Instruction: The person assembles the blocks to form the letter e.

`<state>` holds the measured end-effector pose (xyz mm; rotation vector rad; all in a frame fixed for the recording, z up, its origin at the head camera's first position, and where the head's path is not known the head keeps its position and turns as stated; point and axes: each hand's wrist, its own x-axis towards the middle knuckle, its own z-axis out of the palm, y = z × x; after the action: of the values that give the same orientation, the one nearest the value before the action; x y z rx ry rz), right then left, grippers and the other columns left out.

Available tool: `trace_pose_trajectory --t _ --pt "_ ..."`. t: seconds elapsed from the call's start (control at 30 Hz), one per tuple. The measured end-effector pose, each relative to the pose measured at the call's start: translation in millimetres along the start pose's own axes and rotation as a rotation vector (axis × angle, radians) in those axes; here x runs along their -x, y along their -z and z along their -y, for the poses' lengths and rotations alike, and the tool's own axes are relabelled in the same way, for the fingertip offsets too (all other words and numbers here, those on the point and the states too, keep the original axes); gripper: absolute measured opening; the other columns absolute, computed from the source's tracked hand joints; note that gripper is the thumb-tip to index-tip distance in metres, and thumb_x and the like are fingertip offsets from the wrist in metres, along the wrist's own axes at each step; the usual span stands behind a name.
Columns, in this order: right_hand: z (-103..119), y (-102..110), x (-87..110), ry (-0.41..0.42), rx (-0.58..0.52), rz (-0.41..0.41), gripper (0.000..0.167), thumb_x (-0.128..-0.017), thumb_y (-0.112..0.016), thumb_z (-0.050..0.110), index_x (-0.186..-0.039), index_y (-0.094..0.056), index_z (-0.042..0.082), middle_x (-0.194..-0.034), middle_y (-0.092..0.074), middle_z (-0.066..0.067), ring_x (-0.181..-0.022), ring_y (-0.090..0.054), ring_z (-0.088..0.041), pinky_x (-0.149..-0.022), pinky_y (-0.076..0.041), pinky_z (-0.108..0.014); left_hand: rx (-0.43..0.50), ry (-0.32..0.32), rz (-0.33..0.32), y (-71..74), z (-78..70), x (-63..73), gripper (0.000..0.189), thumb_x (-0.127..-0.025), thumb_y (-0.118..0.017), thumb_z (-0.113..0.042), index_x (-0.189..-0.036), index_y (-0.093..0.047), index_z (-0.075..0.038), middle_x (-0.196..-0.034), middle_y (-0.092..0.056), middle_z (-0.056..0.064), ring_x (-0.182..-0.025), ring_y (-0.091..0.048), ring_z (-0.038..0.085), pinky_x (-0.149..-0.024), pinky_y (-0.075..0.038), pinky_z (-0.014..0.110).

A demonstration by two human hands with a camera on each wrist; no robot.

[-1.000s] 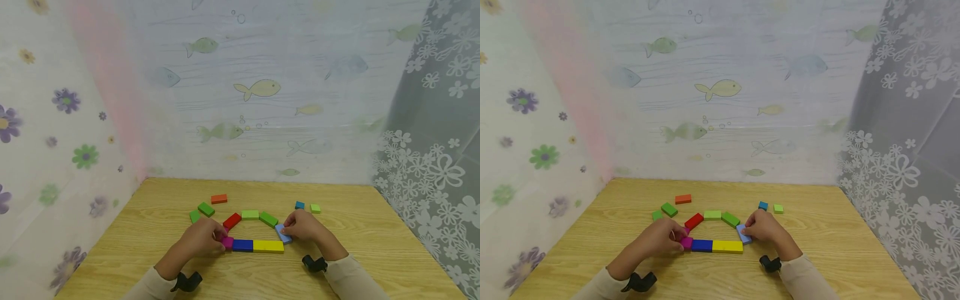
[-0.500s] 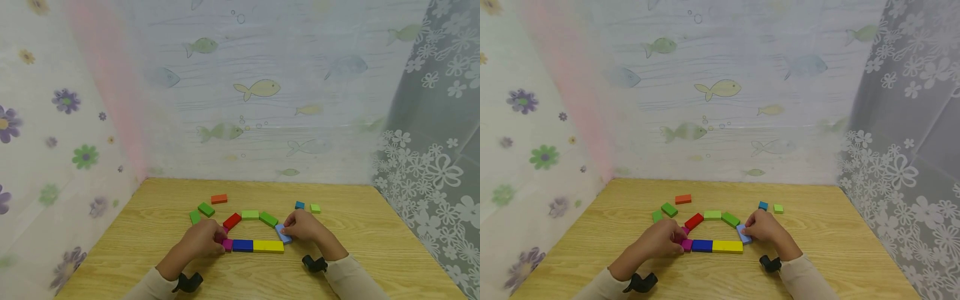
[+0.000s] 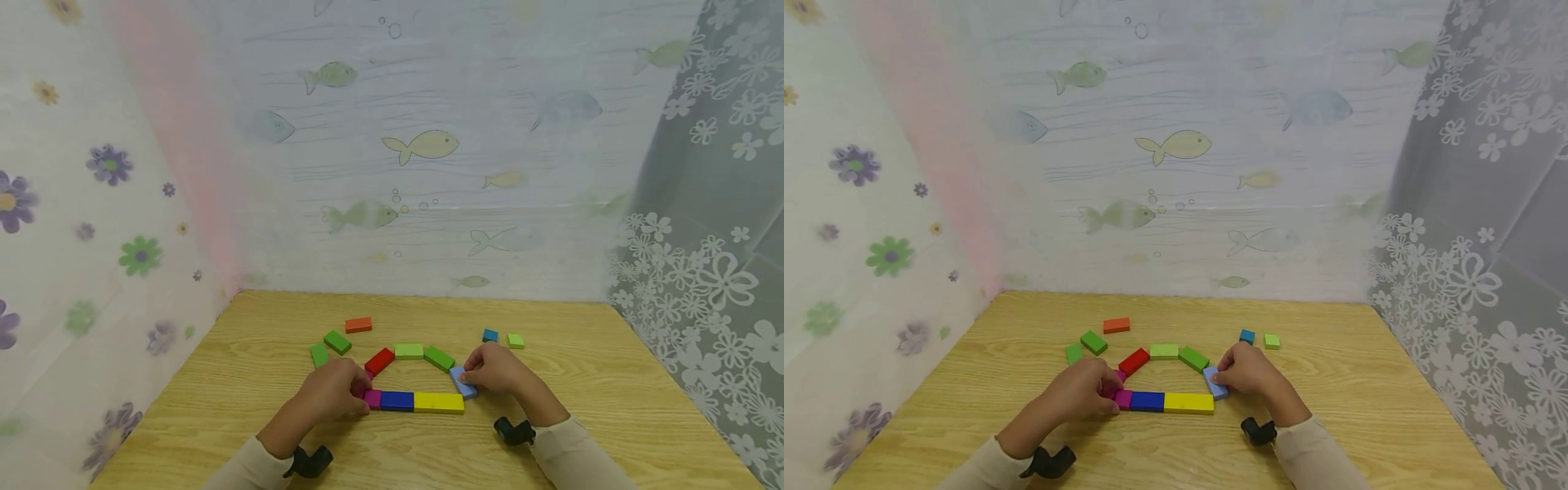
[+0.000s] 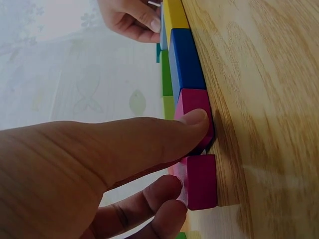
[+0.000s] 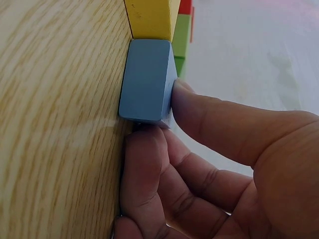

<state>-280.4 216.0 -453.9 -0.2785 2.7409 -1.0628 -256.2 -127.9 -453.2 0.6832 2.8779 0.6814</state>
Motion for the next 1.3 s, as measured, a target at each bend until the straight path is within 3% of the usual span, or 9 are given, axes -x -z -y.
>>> trace_pose_trajectory --t 0.93,1.1,1.3 --pt "-1 1 0.3 0.0 -0.002 -0.007 0.015 -0.089 -0.082 0.016 -0.094 -0.075 0.004 -0.086 -0.068 -0.003 -0.073 -0.059 -0.017 -0.064 -0.051 -0.031 0.011 -0.005 0.0 0.4 -0.9 -0.8 0.028 -0.075 -0.094 -0.027 -0.1 -0.082 -0.022 -0.086 -0.068 -0.013 -0.078 -0.055 0.006 -0.067 -0.049 0.03" --pt "-1 1 0.9 0.006 0.0 -0.005 0.014 -0.089 -0.082 0.016 -0.093 -0.075 0.004 -0.084 -0.068 -0.003 -0.072 -0.059 -0.016 -0.063 -0.05 -0.031 0.061 0.034 -0.01 11.9 3.5 -1.2 0.032 -0.079 -0.091 -0.032 -0.107 -0.081 -0.021 -0.092 -0.069 -0.007 -0.081 -0.059 0.01 -0.068 -0.051 0.033" --pt "0 1 2.2 0.0 -0.006 -0.002 0.015 -0.089 -0.082 0.016 -0.094 -0.074 0.003 -0.085 -0.068 -0.004 -0.072 -0.059 -0.017 -0.063 -0.051 -0.031 0.071 0.101 -0.104 36.9 20.2 -1.6 0.034 -0.082 -0.089 -0.029 -0.113 -0.079 -0.017 -0.1 -0.07 0.002 -0.085 -0.061 0.012 -0.07 -0.052 0.034"
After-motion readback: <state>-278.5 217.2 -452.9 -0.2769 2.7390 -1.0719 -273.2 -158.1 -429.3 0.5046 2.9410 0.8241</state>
